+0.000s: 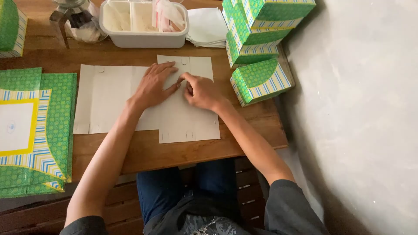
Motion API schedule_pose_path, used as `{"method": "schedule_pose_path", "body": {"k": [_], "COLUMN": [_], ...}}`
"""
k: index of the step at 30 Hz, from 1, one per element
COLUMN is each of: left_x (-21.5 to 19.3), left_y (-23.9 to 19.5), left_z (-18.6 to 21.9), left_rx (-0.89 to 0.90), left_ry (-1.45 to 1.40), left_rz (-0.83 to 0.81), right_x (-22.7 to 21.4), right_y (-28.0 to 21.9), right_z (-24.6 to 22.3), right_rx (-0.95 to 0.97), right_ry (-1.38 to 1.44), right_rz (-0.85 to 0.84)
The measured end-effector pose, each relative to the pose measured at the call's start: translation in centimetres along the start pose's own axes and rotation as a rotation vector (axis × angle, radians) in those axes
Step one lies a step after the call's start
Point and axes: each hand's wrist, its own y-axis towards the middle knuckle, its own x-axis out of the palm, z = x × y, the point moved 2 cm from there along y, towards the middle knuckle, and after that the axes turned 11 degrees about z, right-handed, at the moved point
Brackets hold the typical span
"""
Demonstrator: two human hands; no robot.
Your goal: The person assembles small decorative boxes by folding flat cardboard pieces and attaching patterned paper strips. They fold the cardboard along pre-scored lines, align and press down green patterned strips on the edges, and flip the pieces to continue folding. Completed boxes are stacked nearby.
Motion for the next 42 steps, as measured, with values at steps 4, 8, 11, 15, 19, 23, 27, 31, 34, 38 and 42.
{"method": "schedule_pose_path", "body": {"k": [4,8,11,15,19,23,27,31,34,38,42], "left_x": [0.0,-0.1,-0.1,-0.5,0.2,0.2,0.3,0.2,0.1,0.0,-0.5], "left_y": [0.0,0.0,-0.1,0.3,-0.2,-0.1,-0.3,-0.2,-0.3,0.0,0.1], "left_z": [-0.3,-0.1,0.0,0.1,-0.5,-0.6,-0.5,-0.5,-0.3,-0.4,-1.5], "left_rx": [0.011,0.005,-0.002,0.005,0.010,0.025,0.020,0.026,0.020,0.030,0.140], "left_ry": [0.015,0.004,-0.006,-0.032,0.007,0.002,0.001,-0.005,-0.006,-0.029,-0.063], "left_rz": [-0.014,-0.020,-0.018,-0.029,-0.028,-0.021,-0.017,0.001,-0.015,-0.011,0.132], "right_x": [0.9,0.9,1.1,1.2,1.9,1.8,1.3,1.4,1.9,1.4,1.3], "right_y": [0.0,-0.2,-0.3,0.2,-0.3,-0.1,-0.3,-0.2,-0.3,0.0,0.4], "right_z": [0.7,1.0,1.1,1.6,1.7,1.4,0.9,1.1,1.6,1.5,2.5], "right_rx": [-0.059,-0.089,-0.098,-0.118,-0.136,-0.161,-0.125,-0.105,-0.068,-0.057,-0.101], "right_ry": [0.039,0.092,0.091,0.176,0.229,0.281,0.338,0.370,0.451,0.427,0.390], "right_rz": [0.057,0.054,0.056,0.122,0.135,0.206,0.255,0.273,0.259,0.304,0.366]}}
